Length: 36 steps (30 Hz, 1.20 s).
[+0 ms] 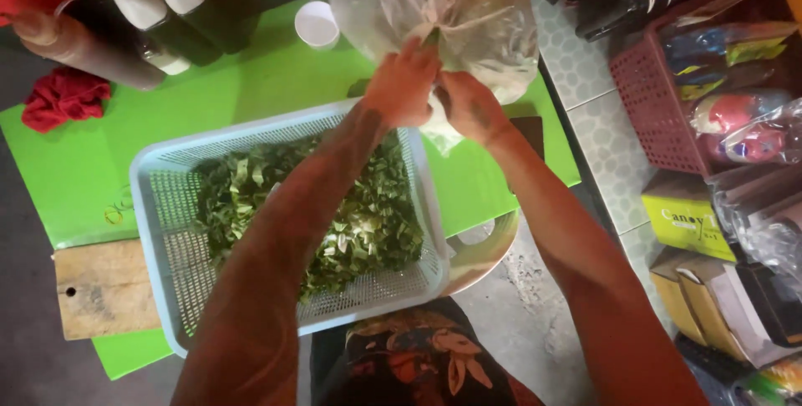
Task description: The person chops green leafy vegetables using a large knife over a white colander. They repeatedly gather bunches of greens, chop them into smaller pieces, and add them to the colander.
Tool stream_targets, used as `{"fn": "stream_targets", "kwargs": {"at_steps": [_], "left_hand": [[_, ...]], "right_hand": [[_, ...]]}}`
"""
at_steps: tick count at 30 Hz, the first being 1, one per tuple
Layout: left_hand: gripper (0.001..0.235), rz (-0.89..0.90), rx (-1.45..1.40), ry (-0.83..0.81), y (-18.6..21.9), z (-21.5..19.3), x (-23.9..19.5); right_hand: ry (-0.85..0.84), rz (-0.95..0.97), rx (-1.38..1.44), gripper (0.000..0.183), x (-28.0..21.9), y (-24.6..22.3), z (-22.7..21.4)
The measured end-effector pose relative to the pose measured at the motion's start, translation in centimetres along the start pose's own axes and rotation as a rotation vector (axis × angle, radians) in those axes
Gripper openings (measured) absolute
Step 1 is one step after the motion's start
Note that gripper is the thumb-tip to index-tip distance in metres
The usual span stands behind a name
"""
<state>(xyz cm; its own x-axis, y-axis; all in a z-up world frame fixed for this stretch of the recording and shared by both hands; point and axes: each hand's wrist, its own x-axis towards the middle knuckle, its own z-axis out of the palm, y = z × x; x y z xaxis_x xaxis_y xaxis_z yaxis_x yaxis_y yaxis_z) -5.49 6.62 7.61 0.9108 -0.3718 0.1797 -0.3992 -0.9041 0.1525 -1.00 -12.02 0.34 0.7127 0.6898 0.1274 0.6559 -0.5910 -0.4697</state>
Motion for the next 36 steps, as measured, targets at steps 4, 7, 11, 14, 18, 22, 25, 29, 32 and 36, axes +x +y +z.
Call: {"fn": "stream_targets", "kwargs": {"at_steps": [4, 7, 11, 14, 18, 22, 25, 29, 32, 36], "left_hand": [[0.033, 0.031, 0.098, -0.120, -1.2, 6.5, 2.1], [0.012, 0.023, 0.048, -0.061, -1.3, 7.0, 2.2], [0.026, -0.085, -0.243, 0.276, -3.0, -2.9, 4.4], [0.030, -0.115, -0.294, -0.282, -2.4, -8.7, 4.8], [0.087, -0.323, -0.433, -0.694, 2.8, -13.1, 2.8], [0.018, -0.054, 0.007, -0.405, 1.6, 1.5, 2.1], [0.015, 0.081, 0.142, -0.354, 0.8, 3.7, 2.7], [0.024, 0.151, -0.101, -0.160, 0.7, -0.4, 3.1], [0.017, 0.166, -0.138, -0.062, -1.1, -2.6, 4.1], [0.023, 0.335, 0.232, 0.142, -5.0, -2.9, 4.0]], "right_hand": [[0.276, -0.168, 0.050, 0.006, -0.6, 1.7, -0.4], [0.315, -0.136, 0.111, 0.013, -1.8, 1.8, -1.1], [-0.073, 0.041, 0.171, 0.030, -3.3, 2.1, -3.8], [-0.303, 0.375, 0.173, 0.033, -0.9, -5.3, -8.6], [-0.184, 0.245, 0.231, 0.026, -0.4, -2.3, -6.0], [-0.117, 0.243, 0.413, 0.004, -1.2, -1.7, -5.6], [-0.190, 0.178, 0.241, 0.008, -1.3, -1.0, -6.2], [-0.258, 0.220, -0.004, 0.032, -2.0, -2.6, -9.4], [-0.001, -0.020, -0.148, 0.019, -2.2, 0.0, -8.9], [0.019, 0.032, -0.094, 0.008, -2.2, -1.1, -10.5]]}}
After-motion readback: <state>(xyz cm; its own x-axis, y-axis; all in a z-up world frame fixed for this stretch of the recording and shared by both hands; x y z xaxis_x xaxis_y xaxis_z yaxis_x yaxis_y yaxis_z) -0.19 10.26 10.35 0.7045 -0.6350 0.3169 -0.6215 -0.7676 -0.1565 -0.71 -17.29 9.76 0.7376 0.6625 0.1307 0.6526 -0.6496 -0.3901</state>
